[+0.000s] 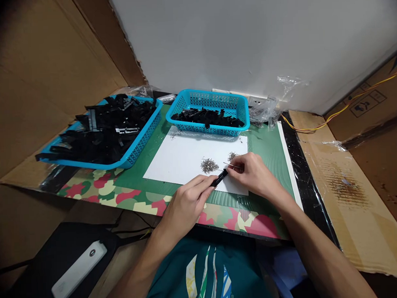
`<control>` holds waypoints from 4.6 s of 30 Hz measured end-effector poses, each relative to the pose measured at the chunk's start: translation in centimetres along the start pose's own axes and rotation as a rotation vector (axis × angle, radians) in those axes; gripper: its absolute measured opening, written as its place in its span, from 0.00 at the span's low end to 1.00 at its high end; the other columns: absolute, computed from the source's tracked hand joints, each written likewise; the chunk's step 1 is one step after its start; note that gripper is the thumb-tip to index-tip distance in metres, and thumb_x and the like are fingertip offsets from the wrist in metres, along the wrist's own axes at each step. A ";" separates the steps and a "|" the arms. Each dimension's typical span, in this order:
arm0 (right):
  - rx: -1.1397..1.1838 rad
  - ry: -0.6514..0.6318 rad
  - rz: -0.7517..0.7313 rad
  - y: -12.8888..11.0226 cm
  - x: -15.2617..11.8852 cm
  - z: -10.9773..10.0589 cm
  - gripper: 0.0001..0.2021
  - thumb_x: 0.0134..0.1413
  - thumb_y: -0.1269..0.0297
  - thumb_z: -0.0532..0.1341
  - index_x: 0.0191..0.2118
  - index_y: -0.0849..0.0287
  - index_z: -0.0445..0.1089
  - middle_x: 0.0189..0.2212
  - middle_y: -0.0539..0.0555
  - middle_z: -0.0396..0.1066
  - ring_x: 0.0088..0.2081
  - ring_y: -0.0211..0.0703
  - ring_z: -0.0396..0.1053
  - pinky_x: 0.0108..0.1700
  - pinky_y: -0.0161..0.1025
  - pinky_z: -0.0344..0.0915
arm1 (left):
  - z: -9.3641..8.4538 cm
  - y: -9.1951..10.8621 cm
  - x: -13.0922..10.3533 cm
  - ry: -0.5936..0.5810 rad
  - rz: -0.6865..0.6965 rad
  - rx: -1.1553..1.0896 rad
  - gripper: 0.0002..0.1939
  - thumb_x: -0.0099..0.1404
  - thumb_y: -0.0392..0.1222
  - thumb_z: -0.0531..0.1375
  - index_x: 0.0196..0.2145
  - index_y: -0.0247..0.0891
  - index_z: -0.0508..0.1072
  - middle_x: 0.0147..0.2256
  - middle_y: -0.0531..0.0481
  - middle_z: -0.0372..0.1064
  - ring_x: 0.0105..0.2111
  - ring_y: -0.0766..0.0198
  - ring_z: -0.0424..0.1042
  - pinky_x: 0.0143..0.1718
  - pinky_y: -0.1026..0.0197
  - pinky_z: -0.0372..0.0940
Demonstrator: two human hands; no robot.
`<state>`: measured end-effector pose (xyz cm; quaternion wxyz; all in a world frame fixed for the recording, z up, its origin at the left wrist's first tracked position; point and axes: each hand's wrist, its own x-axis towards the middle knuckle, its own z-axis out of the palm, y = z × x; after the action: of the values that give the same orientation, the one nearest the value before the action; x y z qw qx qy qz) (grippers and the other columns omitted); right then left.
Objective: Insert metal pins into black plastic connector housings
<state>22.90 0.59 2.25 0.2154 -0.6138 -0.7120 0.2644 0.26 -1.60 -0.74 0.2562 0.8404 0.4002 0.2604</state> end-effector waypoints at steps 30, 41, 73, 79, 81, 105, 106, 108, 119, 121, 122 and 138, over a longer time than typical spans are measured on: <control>0.020 0.033 0.058 0.1 -0.5 0.1 0.19 0.55 0.52 0.63 0.19 0.60 0.68 0.16 0.50 0.63 0.22 0.35 0.54 0.24 0.36 0.48 | 0.2 0.1 -0.2 0.003 0.020 -0.012 0.15 0.78 0.35 0.55 0.59 0.42 0.73 0.48 0.47 0.76 0.46 0.58 0.79 0.43 0.59 0.74; -0.036 0.122 -0.036 0.1 -0.9 0.7 0.16 0.56 0.57 0.64 0.22 0.60 0.71 0.16 0.49 0.64 0.22 0.36 0.57 0.24 0.35 0.51 | 0.1 0.3 -0.1 -0.013 0.024 0.005 0.14 0.79 0.36 0.55 0.58 0.40 0.73 0.44 0.48 0.76 0.43 0.59 0.79 0.40 0.59 0.72; 0.044 -0.110 -0.002 1.0 0.0 -1.1 0.15 0.65 0.57 0.62 0.37 0.61 0.83 0.28 0.53 0.79 0.29 0.41 0.67 0.31 0.37 0.60 | -0.4 0.3 0.2 -0.051 -0.023 0.001 0.15 0.78 0.34 0.54 0.59 0.42 0.72 0.47 0.46 0.76 0.47 0.56 0.79 0.45 0.57 0.73; 0.106 0.195 -0.195 1.0 -0.1 -1.2 0.12 0.67 0.63 0.61 0.45 0.54 0.84 0.47 0.58 0.81 0.46 0.51 0.78 0.49 0.46 0.71 | -0.1 0.0 0.0 -0.025 -0.004 0.030 0.16 0.78 0.34 0.54 0.59 0.42 0.71 0.48 0.46 0.76 0.46 0.56 0.79 0.45 0.57 0.74; 0.202 0.292 -0.190 1.0 -0.1 -0.8 0.09 0.64 0.62 0.65 0.42 0.54 0.84 0.44 0.58 0.82 0.46 0.53 0.80 0.50 0.48 0.74 | 0.0 -0.1 0.0 -0.011 0.003 0.025 0.15 0.78 0.34 0.54 0.59 0.41 0.72 0.48 0.45 0.76 0.46 0.56 0.79 0.45 0.57 0.74; 0.199 0.393 -0.071 0.7 -0.3 2.0 0.10 0.62 0.59 0.66 0.33 0.59 0.75 0.27 0.55 0.81 0.27 0.43 0.77 0.30 0.38 0.67 | -0.2 0.0 0.3 -0.046 -0.015 -0.052 0.14 0.79 0.34 0.54 0.57 0.41 0.71 0.47 0.46 0.76 0.47 0.56 0.78 0.46 0.58 0.71; 0.206 0.387 -0.070 0.7 -0.3 2.0 0.10 0.62 0.59 0.66 0.32 0.59 0.75 0.28 0.55 0.81 0.27 0.43 0.77 0.31 0.38 0.68 | -0.2 -0.1 0.3 -0.044 -0.017 -0.061 0.13 0.79 0.34 0.54 0.56 0.41 0.72 0.46 0.46 0.76 0.46 0.57 0.78 0.46 0.58 0.71; 0.209 0.376 -0.062 0.7 -0.2 2.0 0.10 0.62 0.59 0.65 0.31 0.59 0.75 0.27 0.55 0.80 0.26 0.43 0.76 0.30 0.38 0.67 | -0.2 -0.1 0.3 -0.034 -0.019 -0.071 0.13 0.78 0.33 0.54 0.54 0.41 0.73 0.45 0.47 0.77 0.45 0.58 0.78 0.45 0.59 0.70; 0.251 0.425 -0.117 0.2 0.2 2.5 0.08 0.63 0.62 0.64 0.32 0.58 0.75 0.27 0.54 0.80 0.27 0.43 0.76 0.33 0.38 0.68 | -0.3 -0.2 0.5 0.033 -0.019 -0.122 0.15 0.78 0.35 0.54 0.56 0.41 0.75 0.44 0.46 0.76 0.44 0.59 0.77 0.45 0.60 0.70; 0.295 0.503 -0.148 0.3 0.2 2.3 0.08 0.65 0.61 0.63 0.35 0.58 0.74 0.29 0.54 0.80 0.30 0.44 0.77 0.36 0.38 0.70 | -0.5 -0.1 0.4 0.062 -0.020 -0.147 0.16 0.78 0.36 0.54 0.57 0.42 0.75 0.44 0.46 0.75 0.42 0.60 0.76 0.42 0.61 0.69; 0.306 0.548 -0.159 0.3 0.2 2.1 0.08 0.67 0.61 0.62 0.36 0.58 0.73 0.30 0.54 0.79 0.30 0.44 0.78 0.37 0.39 0.71 | -0.7 -0.1 0.3 0.075 -0.022 -0.158 0.16 0.78 0.36 0.55 0.58 0.42 0.76 0.43 0.46 0.74 0.40 0.61 0.76 0.40 0.62 0.69; -0.007 0.407 -0.232 0.9 1.6 2.1 0.09 0.65 0.69 0.57 0.42 0.57 0.75 0.32 0.56 0.74 0.36 0.50 0.72 0.40 0.43 0.66 | -1.6 -1.2 -0.1 0.363 -0.283 -0.547 0.08 0.76 0.46 0.56 0.48 0.42 0.67 0.32 0.56 0.59 0.24 0.70 0.55 0.25 0.65 0.51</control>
<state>22.02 2.01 0.00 0.3811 -0.5692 -0.7208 0.1062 -1.45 -0.69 -0.38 0.4300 0.6169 0.4673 0.4649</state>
